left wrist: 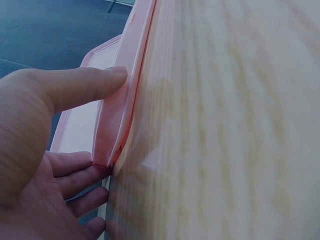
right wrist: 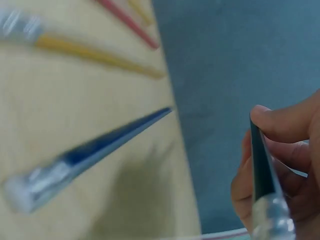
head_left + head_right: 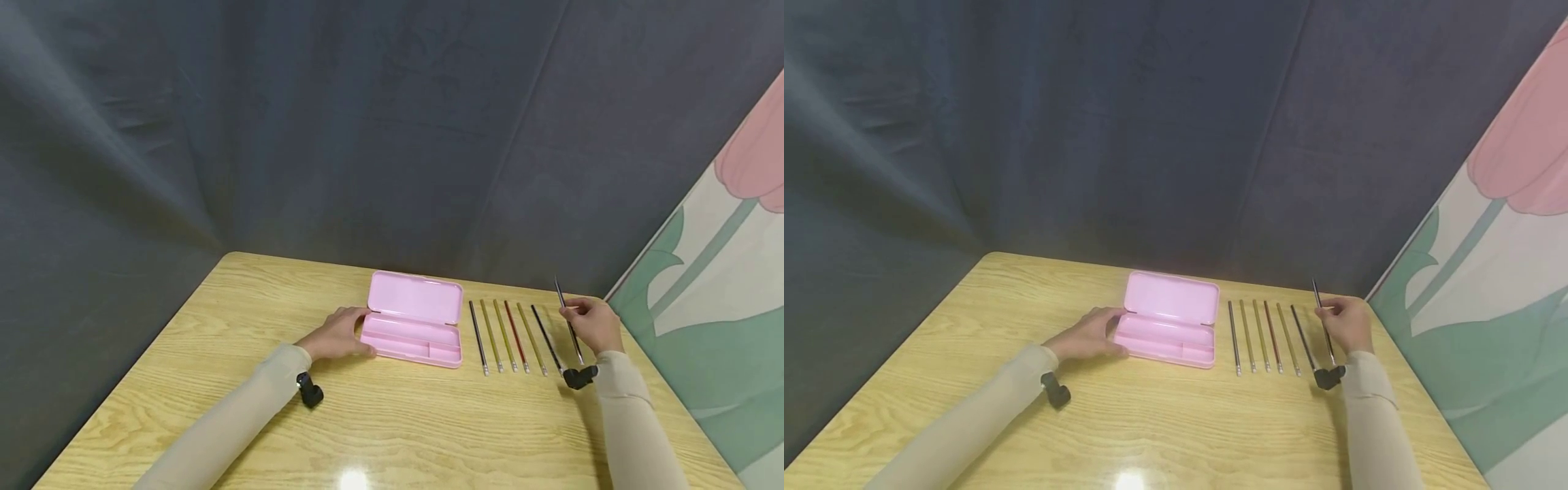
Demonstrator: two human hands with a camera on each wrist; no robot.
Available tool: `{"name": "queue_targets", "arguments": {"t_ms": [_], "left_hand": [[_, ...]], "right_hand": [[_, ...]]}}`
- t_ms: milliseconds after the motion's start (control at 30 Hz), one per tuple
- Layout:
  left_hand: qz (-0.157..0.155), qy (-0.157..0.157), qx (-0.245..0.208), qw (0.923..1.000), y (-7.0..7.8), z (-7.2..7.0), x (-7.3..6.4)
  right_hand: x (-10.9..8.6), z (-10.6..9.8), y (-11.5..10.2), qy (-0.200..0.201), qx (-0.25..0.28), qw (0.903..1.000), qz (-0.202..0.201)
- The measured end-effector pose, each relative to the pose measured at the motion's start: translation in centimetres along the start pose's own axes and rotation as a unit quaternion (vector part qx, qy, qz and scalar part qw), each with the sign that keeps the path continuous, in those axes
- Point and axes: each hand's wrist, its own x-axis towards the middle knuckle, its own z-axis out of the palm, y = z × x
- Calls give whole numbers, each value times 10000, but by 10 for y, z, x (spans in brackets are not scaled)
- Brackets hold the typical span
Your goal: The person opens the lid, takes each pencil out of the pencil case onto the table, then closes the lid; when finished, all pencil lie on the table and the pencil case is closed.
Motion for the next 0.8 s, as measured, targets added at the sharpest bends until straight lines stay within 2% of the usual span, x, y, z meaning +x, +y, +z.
{"name": "queue_targets", "arguments": {"t_ms": [200, 367, 467, 633, 800], "left_hand": [[53, -6, -5, 10000, -1, 1, 1], [46, 17, 26, 10000, 0, 0, 1], [45, 14, 29, 10000, 1, 0, 1], [39, 25, 63, 10000, 1, -1, 1], [41, 39, 33, 10000, 1, 0, 1]], "right_hand": [[3, 14, 27, -423, -342, 9985, -106], [9, 20, 41, -1040, -740, 9916, -194], [11, 20, 43, -1318, -814, 9878, -166], [12, 19, 37, -1421, -923, 9854, -160], [11, 18, 31, -1533, -991, 9832, 67]]}}
